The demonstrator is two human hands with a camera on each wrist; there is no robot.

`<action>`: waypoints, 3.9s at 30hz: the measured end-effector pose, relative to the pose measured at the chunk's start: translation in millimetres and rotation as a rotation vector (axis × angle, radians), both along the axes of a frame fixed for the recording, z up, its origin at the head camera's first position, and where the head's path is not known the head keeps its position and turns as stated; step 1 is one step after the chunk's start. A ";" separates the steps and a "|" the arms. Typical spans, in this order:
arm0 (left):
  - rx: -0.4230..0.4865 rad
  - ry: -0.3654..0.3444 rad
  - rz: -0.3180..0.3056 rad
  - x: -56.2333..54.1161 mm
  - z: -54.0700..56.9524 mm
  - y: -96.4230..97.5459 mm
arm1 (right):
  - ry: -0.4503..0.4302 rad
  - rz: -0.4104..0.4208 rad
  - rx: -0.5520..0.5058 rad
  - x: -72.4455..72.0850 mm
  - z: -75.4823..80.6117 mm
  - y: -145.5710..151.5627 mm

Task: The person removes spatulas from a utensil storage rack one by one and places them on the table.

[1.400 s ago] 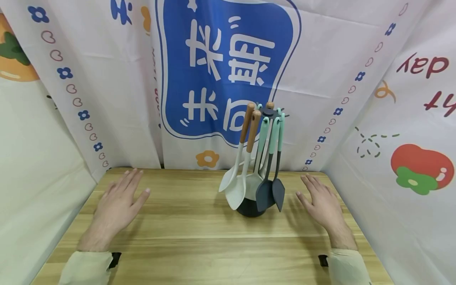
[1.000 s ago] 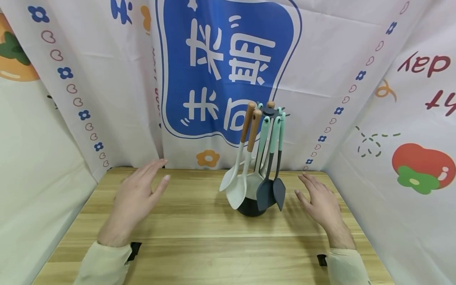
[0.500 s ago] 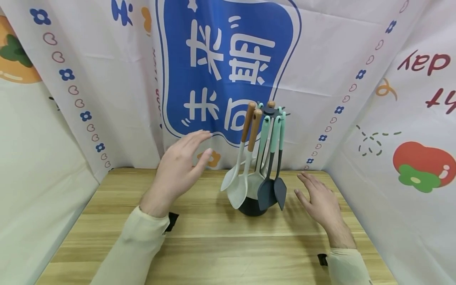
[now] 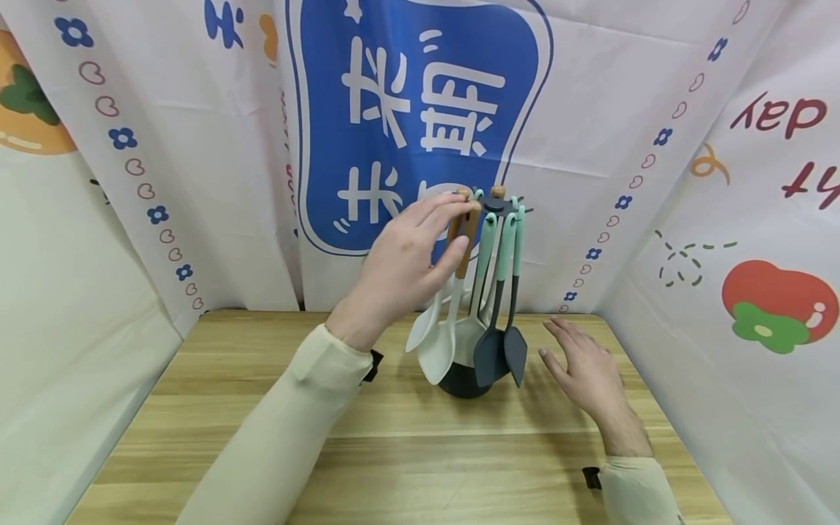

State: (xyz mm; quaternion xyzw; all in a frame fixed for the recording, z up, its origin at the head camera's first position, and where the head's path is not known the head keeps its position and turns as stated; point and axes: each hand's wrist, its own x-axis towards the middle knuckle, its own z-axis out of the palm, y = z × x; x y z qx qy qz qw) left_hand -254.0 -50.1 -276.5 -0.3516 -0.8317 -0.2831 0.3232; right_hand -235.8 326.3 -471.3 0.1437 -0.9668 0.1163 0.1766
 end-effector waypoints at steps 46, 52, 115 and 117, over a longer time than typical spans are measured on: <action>-0.056 -0.051 -0.006 -21.1 8.1 42.4 | 0.038 0.160 -0.792 -4.9 46.6 -87.2; -0.062 -0.053 -0.006 -21.4 8.9 41.6 | 0.052 0.108 -0.783 -4.1 49.2 -92.4; -0.058 -0.057 0.003 -22.1 10.7 42.4 | -0.038 -0.205 -0.591 -16.9 30.2 12.8; -0.057 -0.060 0.003 -22.1 10.6 42.1 | -0.054 -0.213 -0.584 -17.0 27.6 17.2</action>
